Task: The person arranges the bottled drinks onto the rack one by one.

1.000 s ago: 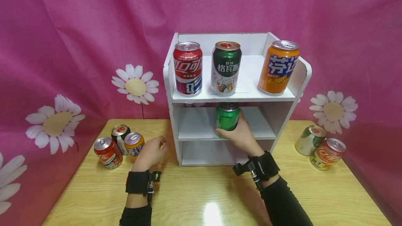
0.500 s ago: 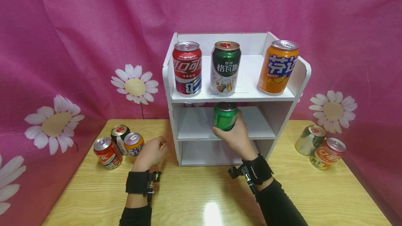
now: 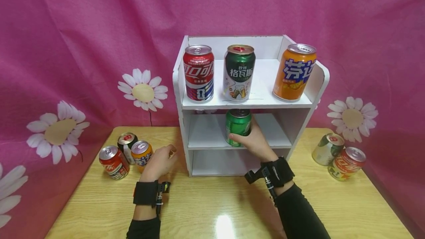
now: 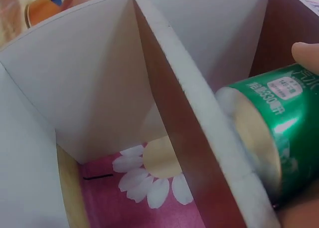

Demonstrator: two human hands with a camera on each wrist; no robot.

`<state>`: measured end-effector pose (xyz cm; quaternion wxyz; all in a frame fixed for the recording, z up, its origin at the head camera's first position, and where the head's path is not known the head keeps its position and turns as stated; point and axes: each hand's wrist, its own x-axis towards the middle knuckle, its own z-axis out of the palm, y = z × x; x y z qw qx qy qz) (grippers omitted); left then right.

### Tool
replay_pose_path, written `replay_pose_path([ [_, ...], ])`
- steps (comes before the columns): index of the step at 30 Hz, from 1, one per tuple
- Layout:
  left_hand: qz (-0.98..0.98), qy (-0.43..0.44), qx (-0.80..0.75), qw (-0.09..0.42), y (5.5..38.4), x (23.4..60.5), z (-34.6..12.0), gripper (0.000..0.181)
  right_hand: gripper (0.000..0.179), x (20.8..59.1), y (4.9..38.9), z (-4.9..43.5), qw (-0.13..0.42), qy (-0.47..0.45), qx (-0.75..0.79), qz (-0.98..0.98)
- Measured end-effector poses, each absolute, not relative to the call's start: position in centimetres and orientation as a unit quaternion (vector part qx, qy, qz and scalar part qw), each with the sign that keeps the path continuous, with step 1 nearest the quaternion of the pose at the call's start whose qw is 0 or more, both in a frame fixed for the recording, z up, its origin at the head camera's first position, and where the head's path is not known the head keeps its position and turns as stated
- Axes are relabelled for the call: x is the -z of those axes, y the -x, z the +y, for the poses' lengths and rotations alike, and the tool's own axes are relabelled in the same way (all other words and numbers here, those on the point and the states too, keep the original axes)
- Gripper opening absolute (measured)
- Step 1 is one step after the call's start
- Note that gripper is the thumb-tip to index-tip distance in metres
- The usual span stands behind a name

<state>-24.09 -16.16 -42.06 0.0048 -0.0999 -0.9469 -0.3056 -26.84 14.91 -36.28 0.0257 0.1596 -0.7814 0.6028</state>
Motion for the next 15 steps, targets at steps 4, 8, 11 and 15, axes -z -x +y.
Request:
replay_pose_path([
  [4,-0.947,0.099,0.306,0.009,24.1,42.1,-16.2,0.030,0.074,36.4,26.8,14.8,0.029,-0.163,-0.604,-0.780],
  [8,-0.948,0.093,0.306,0.004,24.1,42.1,-16.2,0.031,0.078,36.3,26.8,14.4,0.039,-0.159,-0.599,-0.784],
  [11,-0.948,0.092,0.306,-0.002,24.0,42.0,-16.1,0.031,0.080,36.3,26.7,14.2,0.049,-0.157,-0.597,-0.785],
  [15,-0.947,0.090,0.307,-0.005,23.9,41.9,-16.0,0.032,0.081,36.5,26.6,13.8,0.066,-0.140,-0.591,-0.792],
])
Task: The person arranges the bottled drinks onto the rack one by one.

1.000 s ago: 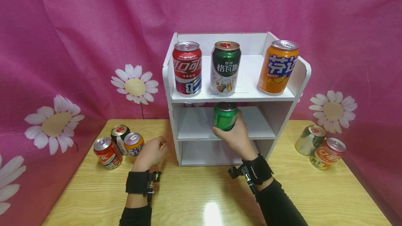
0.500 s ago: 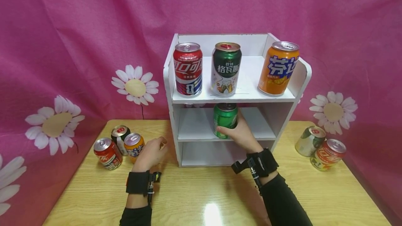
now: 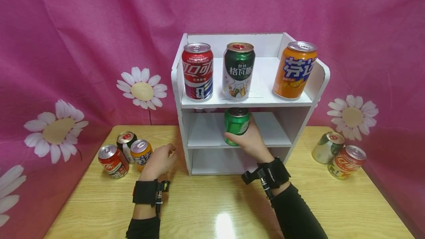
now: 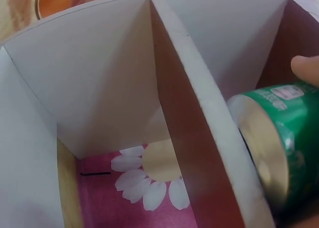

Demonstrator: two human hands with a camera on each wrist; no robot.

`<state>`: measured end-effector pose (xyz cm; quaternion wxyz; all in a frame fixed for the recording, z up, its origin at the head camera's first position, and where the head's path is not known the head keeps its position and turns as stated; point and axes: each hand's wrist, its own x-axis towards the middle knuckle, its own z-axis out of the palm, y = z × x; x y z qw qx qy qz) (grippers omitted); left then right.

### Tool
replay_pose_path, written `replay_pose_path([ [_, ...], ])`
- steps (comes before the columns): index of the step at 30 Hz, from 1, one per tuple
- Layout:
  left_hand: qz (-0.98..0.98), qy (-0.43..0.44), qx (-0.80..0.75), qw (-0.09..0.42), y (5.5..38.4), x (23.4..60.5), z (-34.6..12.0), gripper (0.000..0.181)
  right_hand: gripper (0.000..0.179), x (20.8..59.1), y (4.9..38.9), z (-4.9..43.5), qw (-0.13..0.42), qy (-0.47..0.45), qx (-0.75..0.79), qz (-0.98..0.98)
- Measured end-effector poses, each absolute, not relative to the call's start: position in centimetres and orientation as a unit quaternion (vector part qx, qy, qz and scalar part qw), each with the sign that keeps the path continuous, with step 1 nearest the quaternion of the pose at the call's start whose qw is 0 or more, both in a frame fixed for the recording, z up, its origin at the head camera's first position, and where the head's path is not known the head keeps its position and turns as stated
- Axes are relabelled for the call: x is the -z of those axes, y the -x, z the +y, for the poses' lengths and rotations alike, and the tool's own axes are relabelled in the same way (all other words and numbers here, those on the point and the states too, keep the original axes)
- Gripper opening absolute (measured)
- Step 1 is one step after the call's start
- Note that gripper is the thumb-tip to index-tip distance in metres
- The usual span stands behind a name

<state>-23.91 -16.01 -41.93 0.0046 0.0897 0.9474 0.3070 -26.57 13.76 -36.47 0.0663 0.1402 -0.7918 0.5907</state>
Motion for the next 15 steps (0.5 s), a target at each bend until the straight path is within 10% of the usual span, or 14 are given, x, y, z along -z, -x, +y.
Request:
replay_pose_path([
  [15,0.945,-0.098,-0.312,-0.001,23.8,42.0,-15.9,0.032,0.081,37.1,25.5,11.6,0.178,-0.062,-0.546,-0.816],
])
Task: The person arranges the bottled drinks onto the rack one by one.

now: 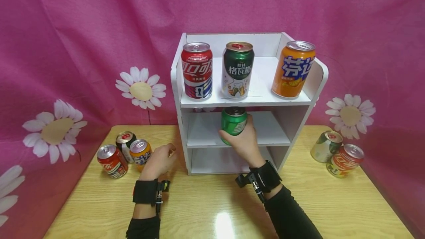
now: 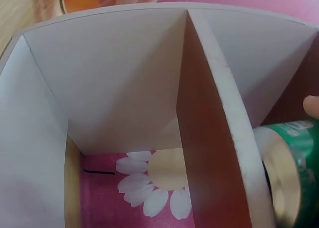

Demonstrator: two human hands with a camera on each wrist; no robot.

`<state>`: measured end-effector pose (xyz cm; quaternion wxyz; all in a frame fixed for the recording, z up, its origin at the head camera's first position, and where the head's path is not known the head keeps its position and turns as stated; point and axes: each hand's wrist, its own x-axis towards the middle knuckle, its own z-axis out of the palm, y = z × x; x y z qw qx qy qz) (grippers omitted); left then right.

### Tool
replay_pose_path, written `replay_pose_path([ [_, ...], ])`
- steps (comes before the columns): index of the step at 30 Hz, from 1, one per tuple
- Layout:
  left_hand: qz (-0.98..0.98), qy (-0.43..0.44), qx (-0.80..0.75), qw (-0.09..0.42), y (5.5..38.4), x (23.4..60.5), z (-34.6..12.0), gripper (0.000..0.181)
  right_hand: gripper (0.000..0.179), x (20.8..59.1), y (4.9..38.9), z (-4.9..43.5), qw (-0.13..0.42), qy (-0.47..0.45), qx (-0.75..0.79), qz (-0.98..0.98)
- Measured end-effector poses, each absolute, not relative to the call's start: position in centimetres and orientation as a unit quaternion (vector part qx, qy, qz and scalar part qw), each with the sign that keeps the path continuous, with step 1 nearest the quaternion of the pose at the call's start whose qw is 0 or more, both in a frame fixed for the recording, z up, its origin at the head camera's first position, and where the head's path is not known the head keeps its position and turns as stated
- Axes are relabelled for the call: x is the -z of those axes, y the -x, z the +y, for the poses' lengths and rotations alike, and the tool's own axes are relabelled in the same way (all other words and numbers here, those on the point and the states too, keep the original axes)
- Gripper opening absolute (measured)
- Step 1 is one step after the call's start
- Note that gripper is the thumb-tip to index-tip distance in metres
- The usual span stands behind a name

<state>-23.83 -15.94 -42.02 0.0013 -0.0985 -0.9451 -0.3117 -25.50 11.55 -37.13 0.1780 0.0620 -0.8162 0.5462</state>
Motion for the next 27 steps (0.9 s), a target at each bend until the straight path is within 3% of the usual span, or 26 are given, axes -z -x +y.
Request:
replay_pose_path([
  [5,-0.945,0.094,0.314,-0.005,23.9,41.9,-16.0,0.032,0.084,37.0,25.3,11.5,0.168,-0.062,-0.553,-0.813],
  [16,-0.947,0.095,0.308,-0.005,23.7,41.8,-16.1,0.031,0.097,36.0,26.1,13.3,0.052,-0.153,-0.596,-0.787],
  [27,-0.947,0.093,0.309,-0.005,23.8,41.9,-15.9,0.032,0.080,36.4,26.5,13.1,0.066,-0.159,-0.607,-0.776],
])
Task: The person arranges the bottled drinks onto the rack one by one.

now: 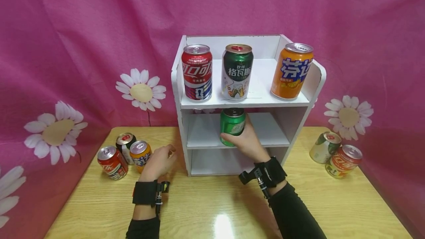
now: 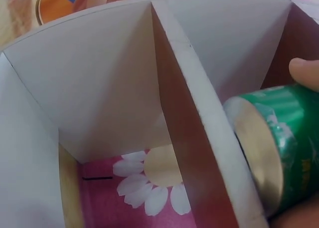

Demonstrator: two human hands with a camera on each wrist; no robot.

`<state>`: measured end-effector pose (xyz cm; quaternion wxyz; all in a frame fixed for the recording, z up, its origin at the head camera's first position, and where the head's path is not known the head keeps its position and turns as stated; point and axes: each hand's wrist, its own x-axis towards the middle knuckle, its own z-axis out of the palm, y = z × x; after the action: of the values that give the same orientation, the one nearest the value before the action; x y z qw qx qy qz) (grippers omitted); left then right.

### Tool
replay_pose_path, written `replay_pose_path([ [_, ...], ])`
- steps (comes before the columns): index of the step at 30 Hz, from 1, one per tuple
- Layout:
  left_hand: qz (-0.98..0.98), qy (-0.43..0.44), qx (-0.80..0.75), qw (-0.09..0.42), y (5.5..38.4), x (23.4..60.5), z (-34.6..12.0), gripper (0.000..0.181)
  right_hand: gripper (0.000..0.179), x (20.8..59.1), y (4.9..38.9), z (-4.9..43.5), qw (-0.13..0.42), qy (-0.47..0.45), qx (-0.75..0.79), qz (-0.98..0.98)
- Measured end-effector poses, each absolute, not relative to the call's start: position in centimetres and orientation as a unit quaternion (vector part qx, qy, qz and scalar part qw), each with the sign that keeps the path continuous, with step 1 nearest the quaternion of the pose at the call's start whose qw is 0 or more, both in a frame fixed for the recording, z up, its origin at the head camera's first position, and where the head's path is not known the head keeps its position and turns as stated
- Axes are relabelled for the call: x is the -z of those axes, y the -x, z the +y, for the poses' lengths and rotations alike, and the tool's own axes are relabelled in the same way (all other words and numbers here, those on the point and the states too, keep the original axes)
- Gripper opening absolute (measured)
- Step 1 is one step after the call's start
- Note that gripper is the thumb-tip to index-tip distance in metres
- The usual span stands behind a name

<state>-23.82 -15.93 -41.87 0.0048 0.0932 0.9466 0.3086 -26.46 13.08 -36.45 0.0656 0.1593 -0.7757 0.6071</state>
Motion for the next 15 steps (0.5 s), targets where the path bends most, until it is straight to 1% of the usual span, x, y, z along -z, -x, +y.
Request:
replay_pose_path([
  [8,0.947,-0.093,-0.306,0.006,23.9,41.9,-15.9,0.031,0.078,36.6,26.0,12.2,0.109,-0.130,-0.598,-0.783],
  [15,0.946,-0.091,-0.310,0.009,23.9,41.9,-15.9,0.032,0.080,36.8,25.6,11.7,0.136,-0.104,-0.584,-0.794],
])
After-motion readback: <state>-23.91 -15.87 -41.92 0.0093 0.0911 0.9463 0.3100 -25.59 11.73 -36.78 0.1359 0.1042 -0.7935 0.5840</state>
